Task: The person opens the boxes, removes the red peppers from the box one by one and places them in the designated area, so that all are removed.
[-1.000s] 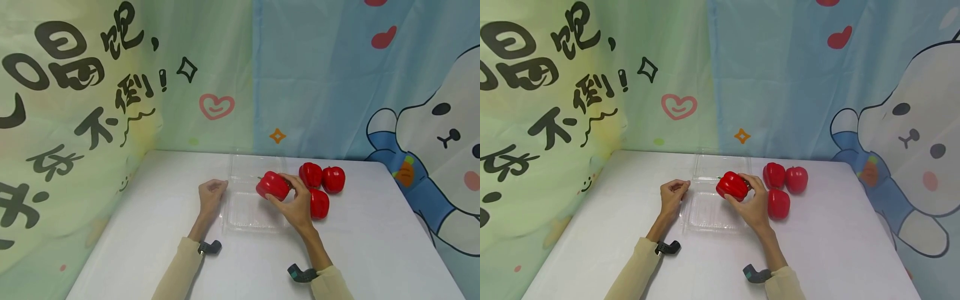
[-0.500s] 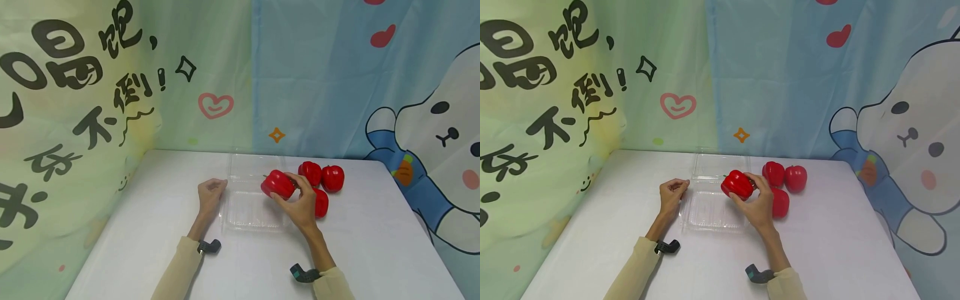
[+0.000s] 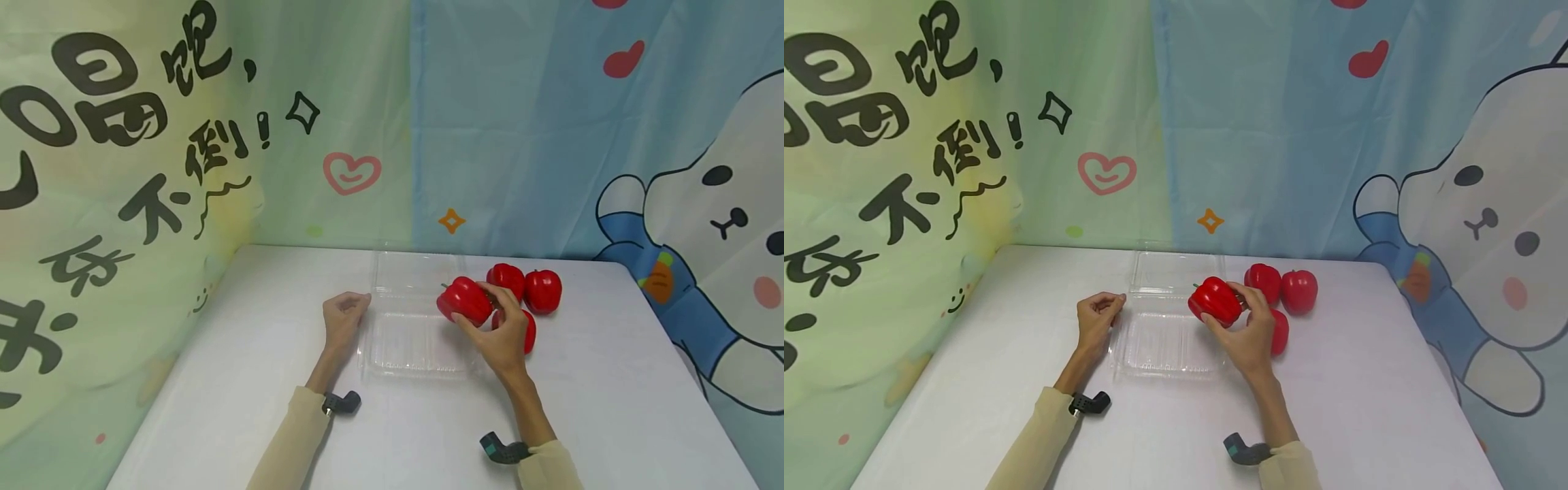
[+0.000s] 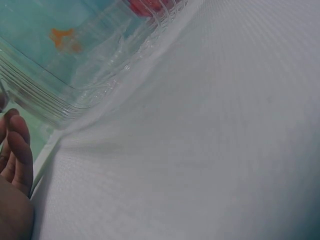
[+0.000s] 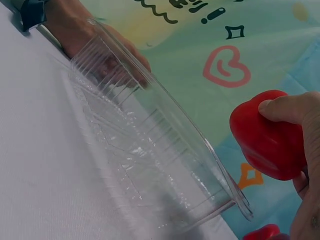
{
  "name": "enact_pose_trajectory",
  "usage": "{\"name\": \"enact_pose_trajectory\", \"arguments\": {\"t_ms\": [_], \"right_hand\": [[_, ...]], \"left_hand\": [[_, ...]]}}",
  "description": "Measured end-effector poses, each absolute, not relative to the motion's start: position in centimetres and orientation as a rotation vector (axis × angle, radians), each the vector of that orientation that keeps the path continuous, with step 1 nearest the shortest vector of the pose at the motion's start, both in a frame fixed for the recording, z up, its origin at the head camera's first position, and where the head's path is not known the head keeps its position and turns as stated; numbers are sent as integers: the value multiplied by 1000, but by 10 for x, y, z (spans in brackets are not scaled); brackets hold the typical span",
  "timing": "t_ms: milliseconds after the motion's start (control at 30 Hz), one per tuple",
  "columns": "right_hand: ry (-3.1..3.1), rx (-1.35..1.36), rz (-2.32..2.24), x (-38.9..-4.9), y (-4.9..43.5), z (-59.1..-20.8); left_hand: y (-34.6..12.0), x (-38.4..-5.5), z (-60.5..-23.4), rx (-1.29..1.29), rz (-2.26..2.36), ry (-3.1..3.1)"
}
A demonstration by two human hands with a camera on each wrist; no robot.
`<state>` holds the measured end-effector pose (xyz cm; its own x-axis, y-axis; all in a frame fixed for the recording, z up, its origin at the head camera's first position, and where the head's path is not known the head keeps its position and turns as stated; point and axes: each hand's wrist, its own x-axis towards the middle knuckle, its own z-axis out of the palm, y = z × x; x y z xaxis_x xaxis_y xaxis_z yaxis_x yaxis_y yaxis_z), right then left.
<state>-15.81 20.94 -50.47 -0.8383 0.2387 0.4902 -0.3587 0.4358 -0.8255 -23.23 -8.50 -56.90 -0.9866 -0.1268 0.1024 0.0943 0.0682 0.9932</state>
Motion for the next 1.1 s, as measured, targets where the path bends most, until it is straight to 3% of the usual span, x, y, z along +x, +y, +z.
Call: {"name": "enact_pose_trajectory", "arguments": {"t_ms": [500,833,1100], "right_hand": [[-2125,41,1422,-154,220,-503],[-2104,15,1413,-135,210,-471],[-2078,-10,1386,-132,211,-469]], "left_hand": [[-86,-233,-568,-2,-2039,-2144],[-87,-233,-572,-23,-2047,-2137],[-87,-233,-572,-35,-2039,-2135]]}}
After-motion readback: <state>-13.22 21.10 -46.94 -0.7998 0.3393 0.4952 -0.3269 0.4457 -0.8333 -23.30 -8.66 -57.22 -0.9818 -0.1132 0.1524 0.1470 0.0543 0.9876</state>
